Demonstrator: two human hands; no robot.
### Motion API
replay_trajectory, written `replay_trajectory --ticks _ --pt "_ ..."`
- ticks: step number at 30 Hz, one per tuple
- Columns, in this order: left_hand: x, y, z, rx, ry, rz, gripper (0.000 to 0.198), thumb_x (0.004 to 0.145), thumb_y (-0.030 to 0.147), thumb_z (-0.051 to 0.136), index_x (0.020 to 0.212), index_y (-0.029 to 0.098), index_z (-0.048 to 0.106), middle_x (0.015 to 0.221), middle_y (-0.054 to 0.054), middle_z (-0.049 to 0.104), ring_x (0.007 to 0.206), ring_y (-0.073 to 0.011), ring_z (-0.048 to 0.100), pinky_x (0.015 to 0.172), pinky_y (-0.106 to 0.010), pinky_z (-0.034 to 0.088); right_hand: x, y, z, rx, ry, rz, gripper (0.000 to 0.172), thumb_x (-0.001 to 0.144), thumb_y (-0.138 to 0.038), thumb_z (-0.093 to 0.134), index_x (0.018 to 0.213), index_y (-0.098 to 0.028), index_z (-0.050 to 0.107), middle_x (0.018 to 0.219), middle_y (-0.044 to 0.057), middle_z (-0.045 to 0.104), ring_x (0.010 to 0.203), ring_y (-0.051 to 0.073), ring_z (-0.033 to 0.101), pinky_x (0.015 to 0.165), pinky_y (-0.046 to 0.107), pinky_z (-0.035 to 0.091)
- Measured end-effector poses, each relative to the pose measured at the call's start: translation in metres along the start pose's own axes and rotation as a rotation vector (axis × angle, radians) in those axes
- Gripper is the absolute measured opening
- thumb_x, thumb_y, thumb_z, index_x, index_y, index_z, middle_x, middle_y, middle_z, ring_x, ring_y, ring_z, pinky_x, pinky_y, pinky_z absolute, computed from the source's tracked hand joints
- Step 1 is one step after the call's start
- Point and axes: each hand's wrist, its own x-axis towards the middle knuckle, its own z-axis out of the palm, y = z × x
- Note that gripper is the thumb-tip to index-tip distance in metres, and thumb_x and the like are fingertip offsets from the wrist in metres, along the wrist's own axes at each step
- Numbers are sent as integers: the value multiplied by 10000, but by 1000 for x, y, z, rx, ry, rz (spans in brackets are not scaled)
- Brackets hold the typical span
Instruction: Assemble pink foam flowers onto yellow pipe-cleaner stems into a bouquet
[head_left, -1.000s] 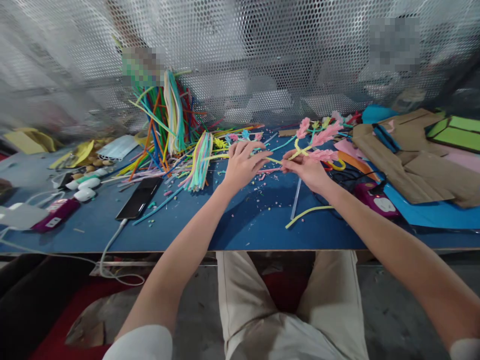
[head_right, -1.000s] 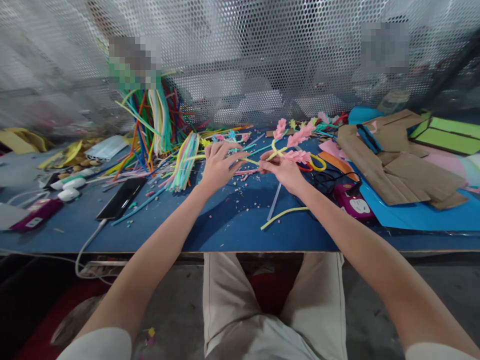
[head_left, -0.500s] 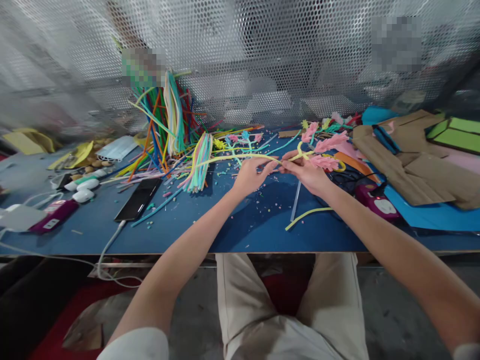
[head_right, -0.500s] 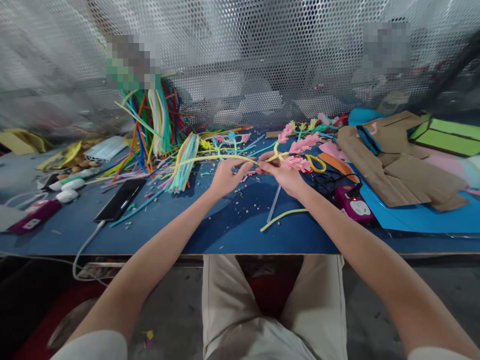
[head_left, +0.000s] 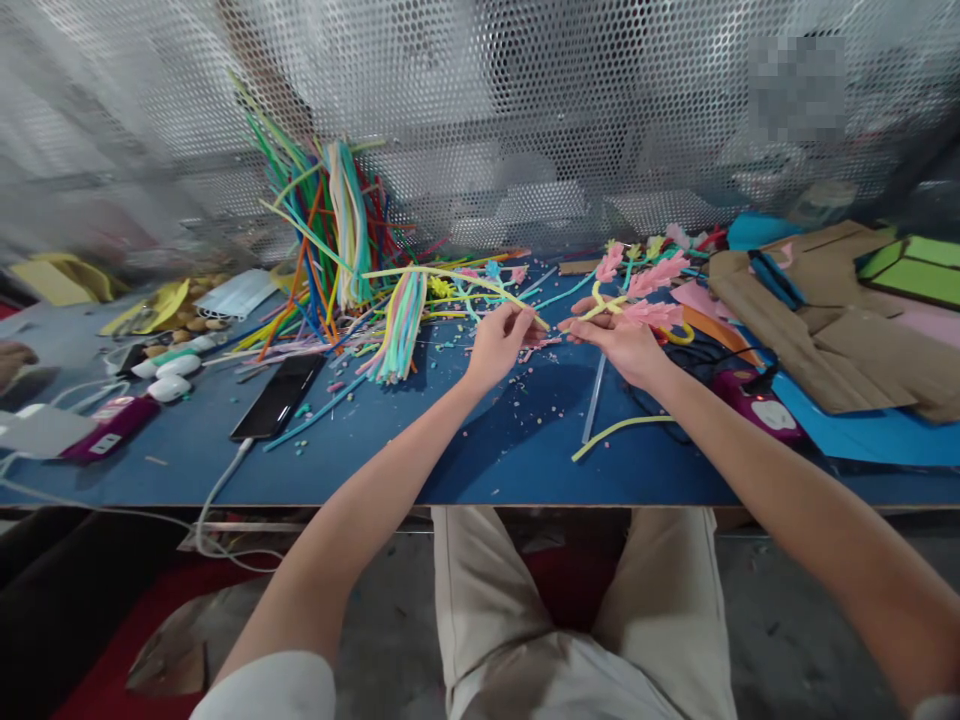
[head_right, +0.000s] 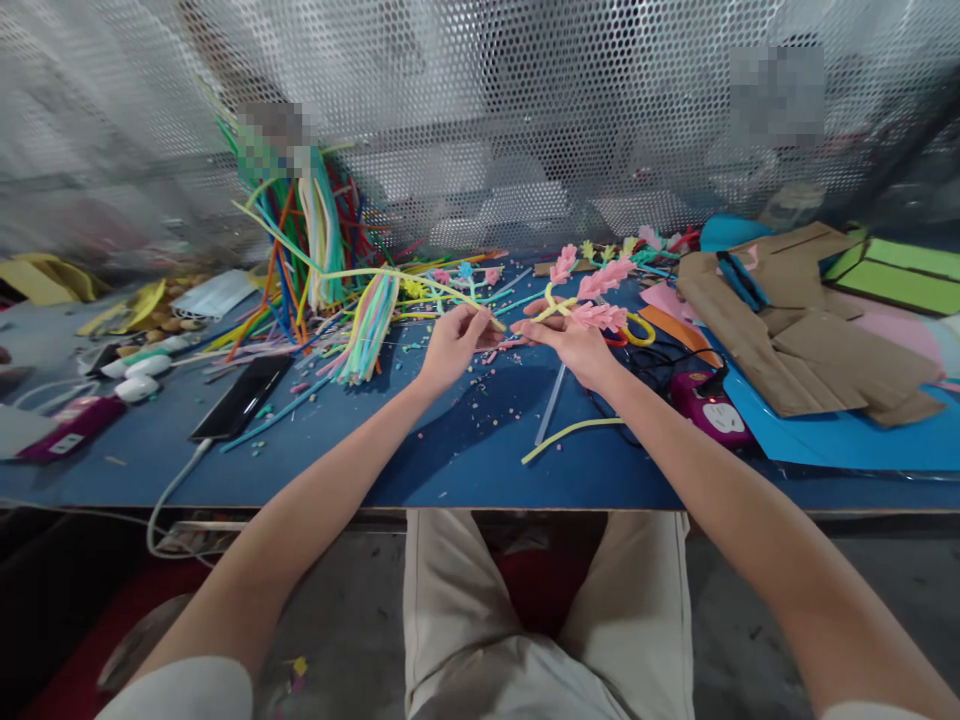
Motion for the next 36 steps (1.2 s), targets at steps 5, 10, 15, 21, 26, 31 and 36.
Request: replay_trajectory --ticks 5,10,15,21,26,31,36 --pt "-4 -2 6 -143 -166 -104 379 913 539 690 935 164 638 909 -77 776 750 -162 748 727 -310 629 -1 3 1 -47 11 -42 394 723 -447 875 978 -248 650 886 -2 776 901 184 714 995 405 540" --pt "-6 2 9 -155 -152 -76 389 883 536 726 928 156 656 860 -61 759 736 -139 727 730 -280 612 -1 6 1 -121 20 -59 335 758 -445 839 985 -252 685 959 6 753 929 183 688 987 393 527" --pt "-7 2 9 -40 -158 -6 319 873 446 756 983 156 682 831 -57 758 739 -140 707 711 -258 580 1 7 1 -115 19 -83 322 763 -456 820 950 -243 668 857 -20 667 764 150 627 835 354 547" --pt "-7 4 8 11 -173 59 265 903 408 716 968 153 690 822 -53 742 732 -137 688 705 -255 560 0 6 5 -81 30 -46 314 748 -455 832 933 -250 682 844 -16 667 762 148 627 811 351 568" --pt "-7 3 7 148 -169 123 251 918 408 691 982 166 686 821 -38 728 738 -147 686 711 -270 555 0 9 7 -44 4 42 345 669 -476 897 850 -250 711 809 5 702 757 173 661 805 392 616" --pt "-7 2 5 254 -159 185 225 950 407 646 998 195 705 805 -23 722 740 -153 675 704 -282 544 2 11 6 -38 -32 90 376 655 -556 897 840 -259 758 799 29 731 756 201 682 822 440 630" --pt "-8 6 4 177 -162 138 277 929 413 680 1115 208 684 770 -13 727 697 -155 691 692 -284 563 4 11 6 -50 -38 83 359 658 -529 892 846 -247 773 796 19 724 748 179 653 796 402 602"
